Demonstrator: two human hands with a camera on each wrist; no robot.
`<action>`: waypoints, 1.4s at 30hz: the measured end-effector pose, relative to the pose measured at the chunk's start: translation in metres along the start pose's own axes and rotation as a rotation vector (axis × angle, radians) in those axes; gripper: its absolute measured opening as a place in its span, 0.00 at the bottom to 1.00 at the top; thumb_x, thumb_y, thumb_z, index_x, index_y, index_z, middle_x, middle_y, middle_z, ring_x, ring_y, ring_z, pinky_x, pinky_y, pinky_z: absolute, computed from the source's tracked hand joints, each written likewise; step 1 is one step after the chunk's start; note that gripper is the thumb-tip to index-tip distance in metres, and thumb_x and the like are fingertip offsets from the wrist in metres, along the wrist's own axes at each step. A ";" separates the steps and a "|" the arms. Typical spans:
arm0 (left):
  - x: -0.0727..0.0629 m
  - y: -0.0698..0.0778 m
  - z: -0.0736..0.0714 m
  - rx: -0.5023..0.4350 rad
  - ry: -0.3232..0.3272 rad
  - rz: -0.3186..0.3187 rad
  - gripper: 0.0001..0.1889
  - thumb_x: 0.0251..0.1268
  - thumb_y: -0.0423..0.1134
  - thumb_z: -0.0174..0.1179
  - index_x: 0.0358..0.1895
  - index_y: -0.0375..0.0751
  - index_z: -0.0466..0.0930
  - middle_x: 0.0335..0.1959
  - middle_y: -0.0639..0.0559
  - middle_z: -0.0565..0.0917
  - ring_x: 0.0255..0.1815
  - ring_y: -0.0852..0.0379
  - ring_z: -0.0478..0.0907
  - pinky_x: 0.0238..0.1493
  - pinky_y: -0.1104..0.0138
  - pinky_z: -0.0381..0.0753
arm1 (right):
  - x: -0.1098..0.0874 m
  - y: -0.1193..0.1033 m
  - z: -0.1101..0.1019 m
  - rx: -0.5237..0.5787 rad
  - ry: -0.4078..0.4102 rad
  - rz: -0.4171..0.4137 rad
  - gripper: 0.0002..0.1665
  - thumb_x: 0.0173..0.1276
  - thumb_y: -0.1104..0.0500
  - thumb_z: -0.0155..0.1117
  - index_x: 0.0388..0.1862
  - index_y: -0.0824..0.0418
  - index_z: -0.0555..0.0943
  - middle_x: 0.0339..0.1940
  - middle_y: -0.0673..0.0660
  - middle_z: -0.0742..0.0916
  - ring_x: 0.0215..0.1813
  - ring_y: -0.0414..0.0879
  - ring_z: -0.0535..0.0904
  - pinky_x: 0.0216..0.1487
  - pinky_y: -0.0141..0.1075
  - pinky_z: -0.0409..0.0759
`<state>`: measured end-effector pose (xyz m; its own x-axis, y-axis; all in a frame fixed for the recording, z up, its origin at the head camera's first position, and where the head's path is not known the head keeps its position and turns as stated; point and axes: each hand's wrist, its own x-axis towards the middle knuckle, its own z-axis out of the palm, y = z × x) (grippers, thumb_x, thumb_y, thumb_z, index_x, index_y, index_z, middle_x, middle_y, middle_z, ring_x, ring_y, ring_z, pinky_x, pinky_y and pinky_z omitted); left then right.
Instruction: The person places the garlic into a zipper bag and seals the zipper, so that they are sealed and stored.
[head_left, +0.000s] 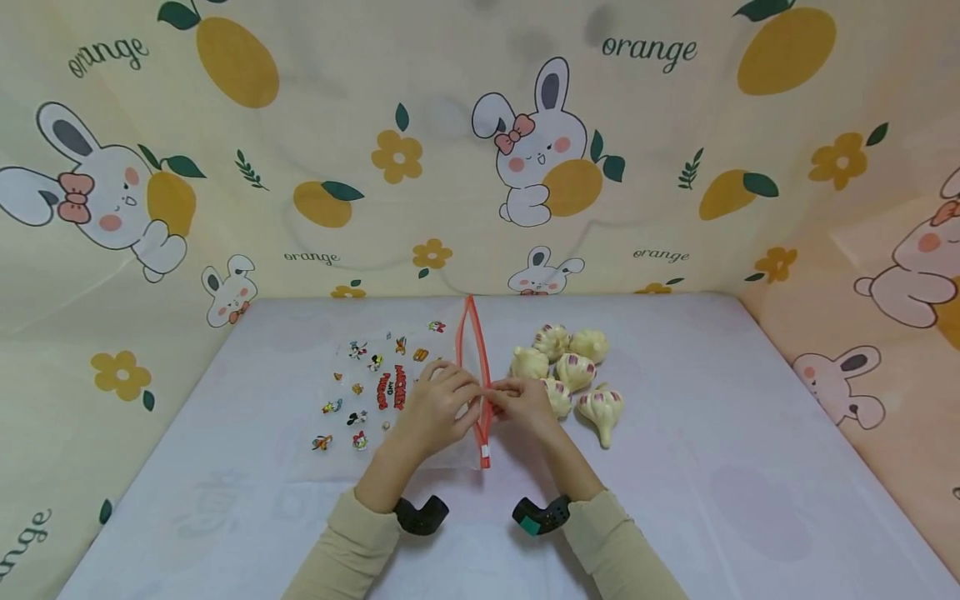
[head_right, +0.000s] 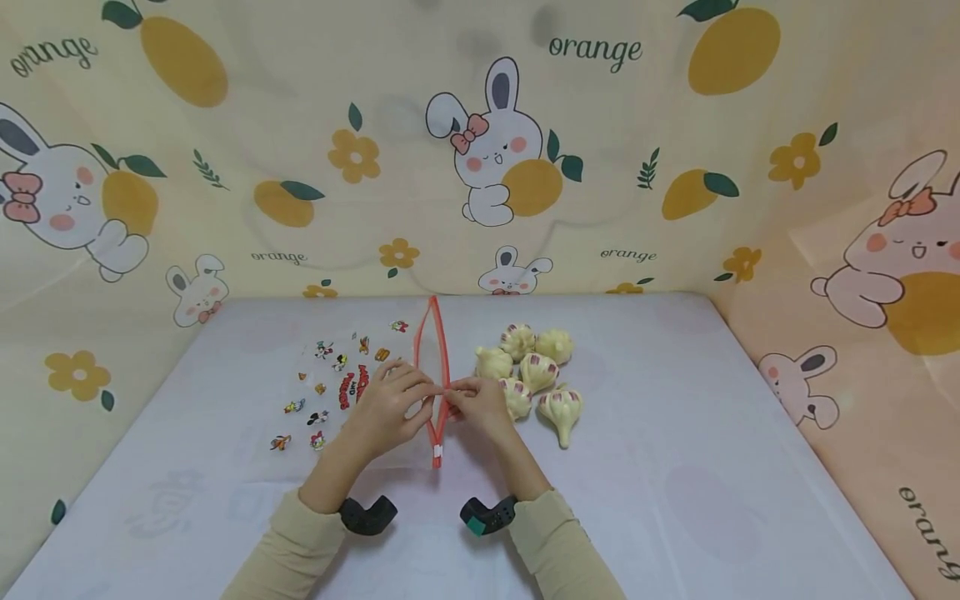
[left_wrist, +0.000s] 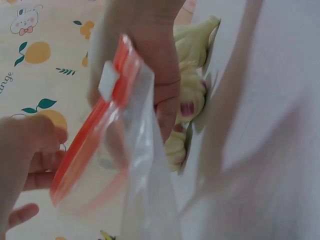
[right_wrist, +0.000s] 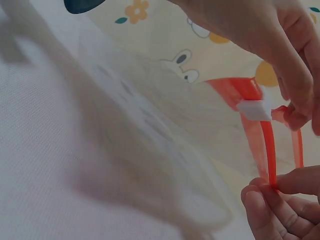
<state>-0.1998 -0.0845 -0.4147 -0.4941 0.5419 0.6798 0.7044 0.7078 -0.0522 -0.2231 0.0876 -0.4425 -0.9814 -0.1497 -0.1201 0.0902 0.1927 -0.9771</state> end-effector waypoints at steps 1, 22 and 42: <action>0.000 0.001 0.000 0.008 0.014 -0.013 0.05 0.52 0.40 0.69 0.33 0.48 0.86 0.32 0.58 0.86 0.39 0.59 0.82 0.54 0.57 0.81 | 0.000 0.000 0.000 0.002 -0.003 -0.001 0.17 0.66 0.65 0.62 0.47 0.80 0.80 0.29 0.63 0.89 0.23 0.33 0.80 0.29 0.27 0.85; 0.002 0.017 -0.001 -0.379 0.198 -0.589 0.18 0.42 0.22 0.65 0.41 0.38 0.82 0.38 0.45 0.77 0.41 0.52 0.74 0.41 0.63 0.79 | -0.002 -0.005 0.001 0.003 0.010 0.022 0.16 0.66 0.66 0.62 0.47 0.79 0.80 0.27 0.62 0.89 0.22 0.34 0.79 0.29 0.30 0.86; 0.004 0.000 -0.023 -0.618 -0.078 -1.048 0.19 0.53 0.30 0.63 0.51 0.30 0.78 0.37 0.39 0.86 0.37 0.49 0.86 0.33 0.69 0.84 | -0.002 -0.005 -0.001 0.024 0.023 0.047 0.15 0.66 0.67 0.61 0.46 0.79 0.80 0.21 0.53 0.87 0.20 0.34 0.79 0.27 0.28 0.85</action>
<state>-0.1897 -0.0927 -0.3951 -0.9832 -0.1213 0.1365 0.0593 0.4952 0.8667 -0.2215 0.0879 -0.4376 -0.9796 -0.1181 -0.1625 0.1405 0.1755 -0.9744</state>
